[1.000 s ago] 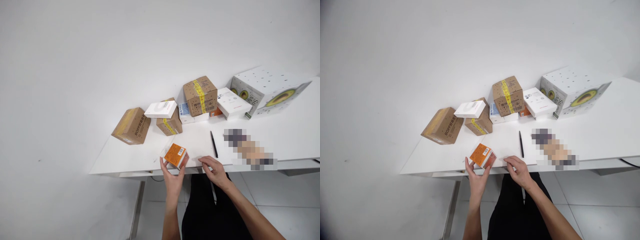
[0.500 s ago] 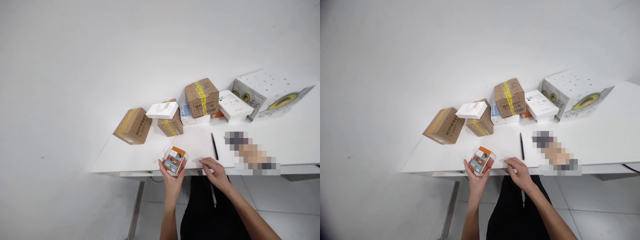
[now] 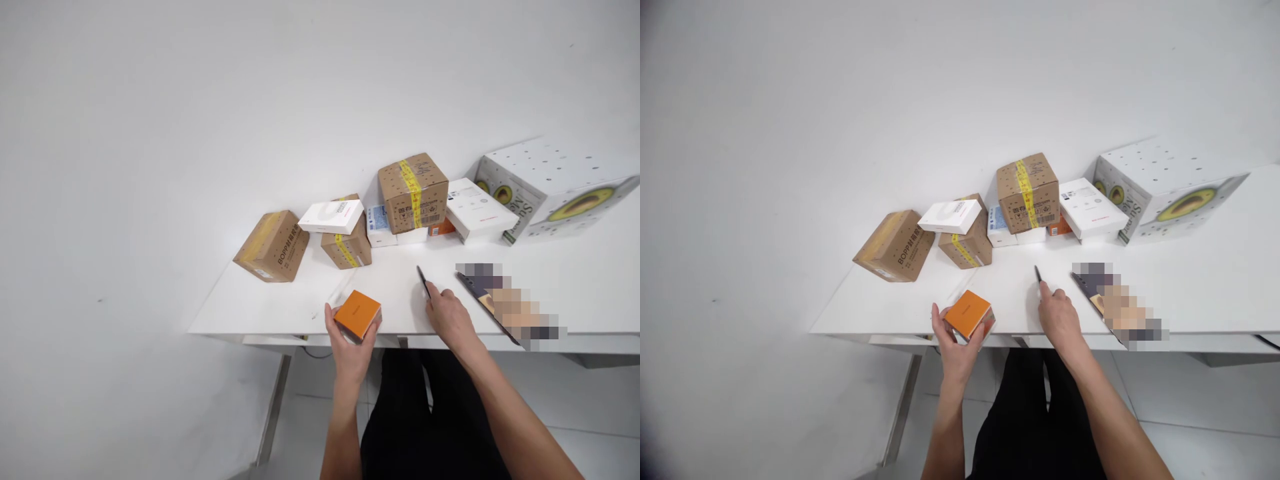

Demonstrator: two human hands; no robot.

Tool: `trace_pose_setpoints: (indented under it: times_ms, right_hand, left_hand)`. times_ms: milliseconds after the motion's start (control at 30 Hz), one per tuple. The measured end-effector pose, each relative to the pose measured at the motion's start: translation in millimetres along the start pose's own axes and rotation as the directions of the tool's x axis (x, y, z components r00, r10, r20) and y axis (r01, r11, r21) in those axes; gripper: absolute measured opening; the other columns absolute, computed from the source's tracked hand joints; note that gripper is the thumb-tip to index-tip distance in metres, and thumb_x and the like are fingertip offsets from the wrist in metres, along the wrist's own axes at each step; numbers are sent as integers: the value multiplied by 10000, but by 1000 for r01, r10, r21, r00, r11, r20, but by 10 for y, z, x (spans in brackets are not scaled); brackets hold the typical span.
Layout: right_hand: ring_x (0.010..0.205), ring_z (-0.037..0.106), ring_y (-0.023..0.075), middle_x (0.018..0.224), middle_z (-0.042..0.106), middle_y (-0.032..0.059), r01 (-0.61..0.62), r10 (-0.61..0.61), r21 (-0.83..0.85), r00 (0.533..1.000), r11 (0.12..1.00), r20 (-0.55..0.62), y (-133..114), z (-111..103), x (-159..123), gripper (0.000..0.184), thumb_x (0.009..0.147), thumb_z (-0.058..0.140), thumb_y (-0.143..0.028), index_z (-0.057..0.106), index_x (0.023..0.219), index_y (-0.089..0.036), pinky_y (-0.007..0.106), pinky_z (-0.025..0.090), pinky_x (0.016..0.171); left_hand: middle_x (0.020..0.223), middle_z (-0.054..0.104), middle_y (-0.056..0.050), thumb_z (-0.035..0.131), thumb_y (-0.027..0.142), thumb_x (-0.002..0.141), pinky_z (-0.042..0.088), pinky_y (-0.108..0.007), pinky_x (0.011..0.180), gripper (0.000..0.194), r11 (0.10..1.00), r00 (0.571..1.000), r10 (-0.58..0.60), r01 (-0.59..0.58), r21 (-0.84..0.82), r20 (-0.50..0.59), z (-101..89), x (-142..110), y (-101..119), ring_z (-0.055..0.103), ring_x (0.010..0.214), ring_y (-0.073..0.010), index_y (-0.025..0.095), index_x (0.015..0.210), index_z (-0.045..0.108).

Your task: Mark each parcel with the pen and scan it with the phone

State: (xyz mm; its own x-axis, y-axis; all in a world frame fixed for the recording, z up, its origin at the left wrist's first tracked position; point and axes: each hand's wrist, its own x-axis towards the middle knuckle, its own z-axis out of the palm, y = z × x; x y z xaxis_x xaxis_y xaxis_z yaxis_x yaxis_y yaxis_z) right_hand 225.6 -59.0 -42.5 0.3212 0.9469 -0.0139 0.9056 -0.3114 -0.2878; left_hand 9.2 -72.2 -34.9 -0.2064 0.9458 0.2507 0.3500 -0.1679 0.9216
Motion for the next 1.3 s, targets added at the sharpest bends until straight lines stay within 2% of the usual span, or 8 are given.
trace_pose_setpoints:
  times_ms: [200, 333, 467, 633, 733, 967, 1100, 1300]
  right_hand:
    - [671, 593, 188, 845, 603, 92, 49, -36, 350, 998, 936, -42, 217, 29, 14, 431, 855, 405, -192, 620, 1228, -162, 332, 457, 703]
    - [721, 595, 174, 853, 655, 71, 16, 57, 738, 996, 675, -74, 428, 114, -27, 343, 844, 422, -299, 685, 1021, -170, 305, 469, 707]
    - [776, 600, 167, 957, 689, 73, 72, 3, 876, 997, 476, -83, 496, 201, -77, 334, 836, 457, -318, 622, 1098, -192, 292, 483, 713]
    - [688, 571, 144, 874, 666, 39, 187, -22, 772, 975, 607, -220, 400, 229, -136, 262, 816, 578, -380, 566, 1021, -216, 264, 464, 655]
    - [604, 502, 127, 699, 567, -18, 221, 33, 726, 947, 651, -318, 353, 227, -167, 221, 815, 604, -423, 546, 874, -219, 248, 422, 587]
    - [535, 438, 112, 598, 485, -47, 158, 158, 809, 942, 566, -295, 300, 168, -221, 225, 849, 563, -432, 552, 848, -207, 242, 367, 519]
    - [633, 538, 137, 693, 622, -8, 140, 141, 857, 961, 496, -239, 310, 135, -227, 317, 884, 511, -414, 584, 1107, -201, 281, 460, 663]
    - [842, 637, 199, 997, 697, 84, 112, 156, 871, 965, 478, -210, 352, 191, -179, 351, 815, 596, -445, 619, 1062, -197, 382, 493, 833]
  left_hand:
    - [1512, 253, -155, 766, 381, 697, 375, -441, 1074, 1060, 991, 993, -83, 91, -103, 80, 153, -14, -139, 332, 1385, -292, 296, 1490, 66]
    - [1411, 418, -163, 820, 337, 627, 444, -443, 1002, 1067, 975, 983, -161, 172, -143, 82, 199, -51, -241, 465, 1287, -317, 292, 1467, 164]
    - [1273, 519, -141, 793, 311, 637, 474, -438, 950, 873, 981, 982, -156, 167, -97, 109, 202, -34, -285, 534, 1192, -291, 250, 1368, 319]
    - [1363, 375, -149, 729, 211, 647, 400, -502, 1018, 698, 980, 983, 182, -183, 74, 14, 271, 112, -310, 397, 1303, -309, 242, 1256, 390]
    - [1451, 244, -158, 665, 130, 656, 327, -552, 1064, 644, 924, 941, 317, -335, 185, 121, 333, 165, -297, 235, 1399, -342, 241, 1242, 421]
    - [1517, 188, -148, 666, 133, 658, 196, -583, 1120, 737, 937, 897, 186, -284, 201, 401, 335, 87, -89, 75, 1454, -358, 250, 1343, 421]
    - [1418, 325, -147, 766, 310, 660, 251, -584, 1099, 704, 965, 928, 148, -211, 154, 343, 404, 76, -28, 212, 1410, -362, 254, 1288, 452]
    - [1368, 388, -149, 762, 232, 654, 347, -476, 1089, 794, 988, 965, 145, -132, -75, 216, 517, 99, -59, 395, 1322, -300, 214, 1335, 354]
